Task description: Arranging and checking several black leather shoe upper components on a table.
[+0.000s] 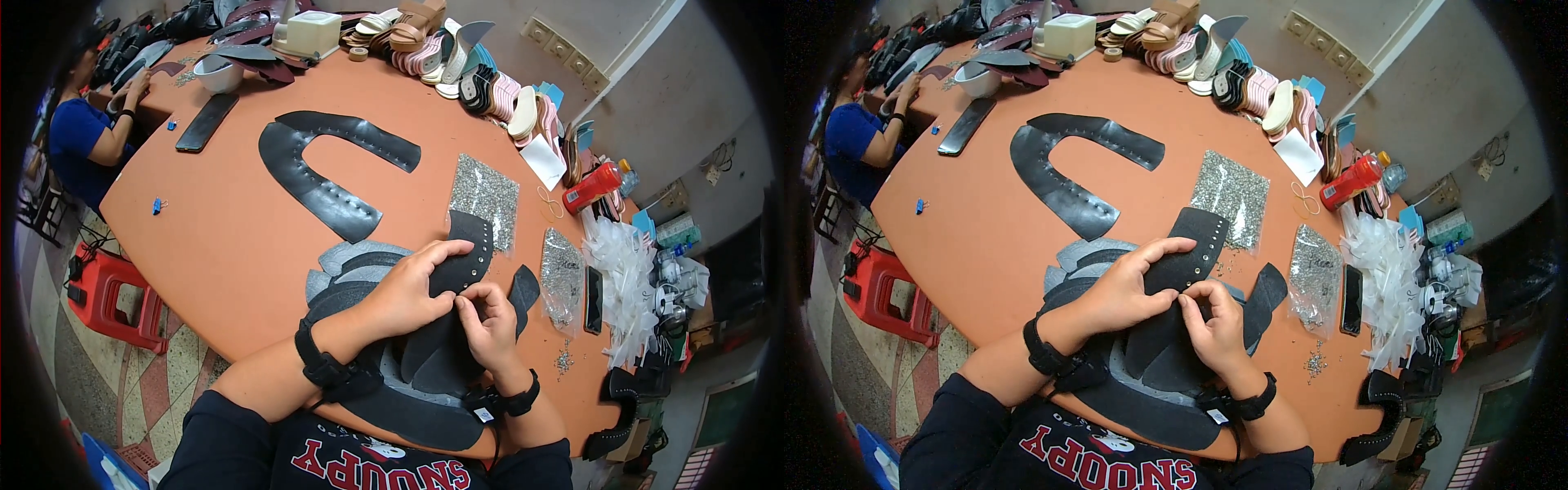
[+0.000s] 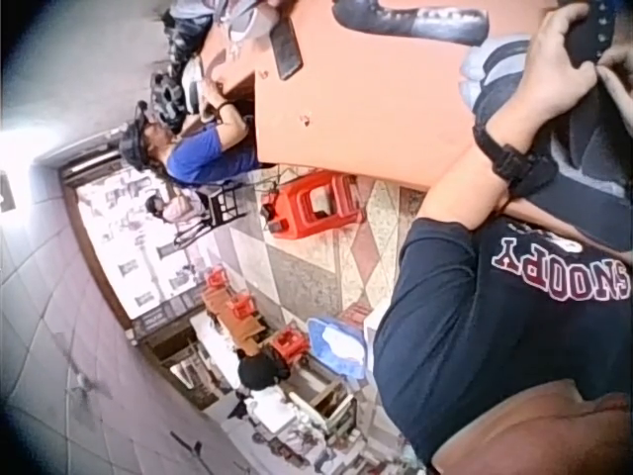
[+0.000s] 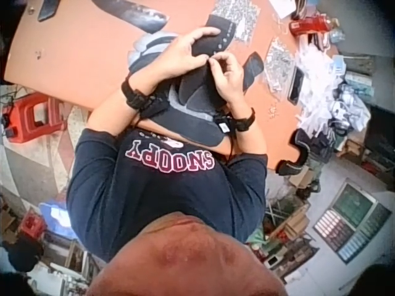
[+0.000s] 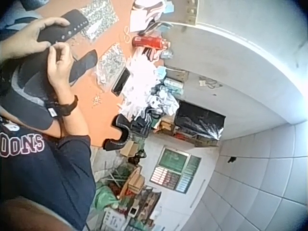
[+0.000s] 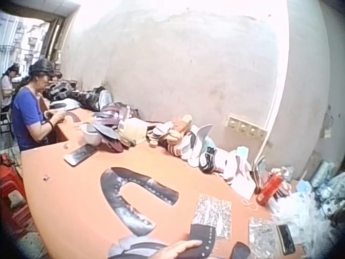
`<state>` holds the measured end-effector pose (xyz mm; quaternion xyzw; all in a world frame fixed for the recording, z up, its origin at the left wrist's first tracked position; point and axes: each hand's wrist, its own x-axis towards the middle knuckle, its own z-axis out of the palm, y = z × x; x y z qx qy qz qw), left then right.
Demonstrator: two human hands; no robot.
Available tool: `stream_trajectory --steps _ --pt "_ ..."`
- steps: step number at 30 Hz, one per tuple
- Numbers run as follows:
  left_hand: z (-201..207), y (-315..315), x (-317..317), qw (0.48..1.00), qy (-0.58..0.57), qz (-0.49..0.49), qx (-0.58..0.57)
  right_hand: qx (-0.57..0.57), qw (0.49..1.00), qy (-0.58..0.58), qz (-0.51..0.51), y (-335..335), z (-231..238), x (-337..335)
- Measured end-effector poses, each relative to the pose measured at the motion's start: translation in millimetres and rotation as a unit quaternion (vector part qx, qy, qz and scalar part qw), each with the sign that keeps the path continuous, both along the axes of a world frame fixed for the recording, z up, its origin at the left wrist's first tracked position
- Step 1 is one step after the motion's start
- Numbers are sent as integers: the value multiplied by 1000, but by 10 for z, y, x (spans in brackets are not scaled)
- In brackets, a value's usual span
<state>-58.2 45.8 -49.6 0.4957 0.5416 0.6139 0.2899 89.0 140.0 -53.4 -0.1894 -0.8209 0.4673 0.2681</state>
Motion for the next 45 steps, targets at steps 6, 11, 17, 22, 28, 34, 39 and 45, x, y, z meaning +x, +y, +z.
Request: stream_trajectory --steps 6,11,17,22,28,34,39,45 --pt "-4 12 17 999 -6 -46 8 -95 991 86 -45 27 -119 -34" --pt "-69 -11 -93 999 34 -13 -38 -133 991 -2 -30 606 26 14" --pt "27 -24 -61 993 79 -38 -81 120 968 -219 -36 1012 -61 11" --pt "-17 -31 -85 992 94 -29 -81 161 948 -270 -59 987 -77 -107" --pt "24 -37 -82 991 91 -34 -91 195 938 -284 -38 1025 -104 -124" --pt "32 -44 -73 994 73 -27 -74 188 954 -226 -53 1037 -174 -98" --pt "35 -32 -71 995 71 -25 -64 186 947 -261 -22 1024 -135 -141" --pt "21 -26 -56 997 60 -19 -51 55 973 -224 -20 956 -12 -78"
